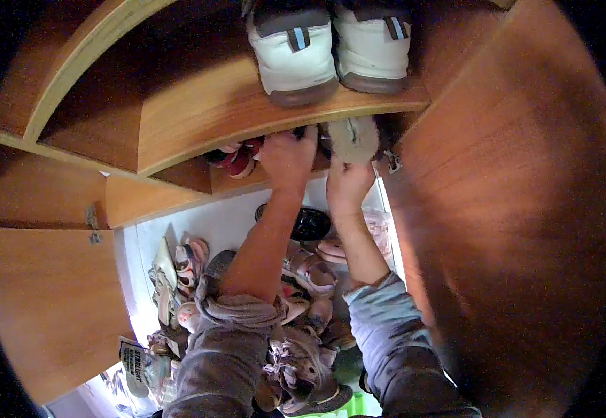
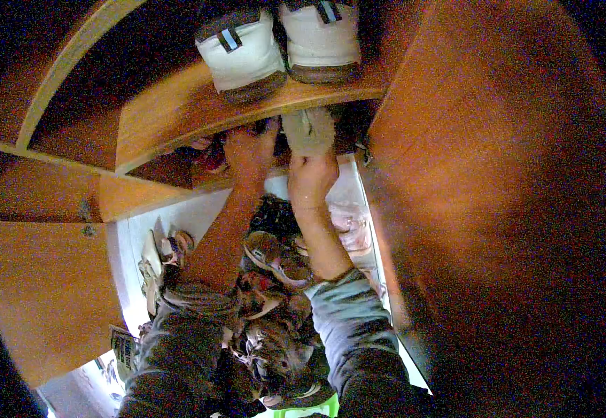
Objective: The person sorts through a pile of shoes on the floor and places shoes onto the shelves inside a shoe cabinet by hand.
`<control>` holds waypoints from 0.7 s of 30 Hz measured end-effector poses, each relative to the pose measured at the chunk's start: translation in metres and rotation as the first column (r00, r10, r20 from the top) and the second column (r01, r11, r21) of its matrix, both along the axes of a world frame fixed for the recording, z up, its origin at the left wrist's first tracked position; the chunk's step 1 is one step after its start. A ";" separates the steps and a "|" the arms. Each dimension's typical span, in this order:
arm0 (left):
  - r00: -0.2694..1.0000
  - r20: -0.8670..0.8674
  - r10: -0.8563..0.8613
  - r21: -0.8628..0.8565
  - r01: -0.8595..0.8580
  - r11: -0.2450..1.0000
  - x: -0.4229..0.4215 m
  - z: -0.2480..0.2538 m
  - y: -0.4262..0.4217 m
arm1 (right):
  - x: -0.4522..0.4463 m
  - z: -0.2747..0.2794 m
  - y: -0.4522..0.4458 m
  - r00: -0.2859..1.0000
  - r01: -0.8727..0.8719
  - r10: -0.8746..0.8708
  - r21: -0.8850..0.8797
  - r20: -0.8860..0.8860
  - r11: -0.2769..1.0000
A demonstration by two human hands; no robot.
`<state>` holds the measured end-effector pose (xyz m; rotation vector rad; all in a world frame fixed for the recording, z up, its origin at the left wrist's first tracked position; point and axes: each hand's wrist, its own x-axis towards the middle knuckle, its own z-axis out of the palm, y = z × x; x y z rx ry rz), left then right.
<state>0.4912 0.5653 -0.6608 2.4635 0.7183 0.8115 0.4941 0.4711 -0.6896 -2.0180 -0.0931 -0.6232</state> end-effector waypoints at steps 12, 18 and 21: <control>0.945 -0.127 -0.302 0.058 0.311 0.949 0.000 -0.005 -0.025 | 0.041 0.044 -0.026 0.984 -0.009 -0.066 -0.421 -0.163 0.907; 0.854 -0.416 -0.314 0.009 0.349 0.937 0.024 0.004 -0.008 | 0.041 0.041 -0.021 0.994 0.032 -0.083 -0.521 -0.075 0.853; 0.968 -0.021 -0.249 0.283 0.244 0.927 0.053 -0.023 0.010 | 0.072 0.038 -0.005 0.981 -0.102 -0.006 -0.540 -0.194 0.835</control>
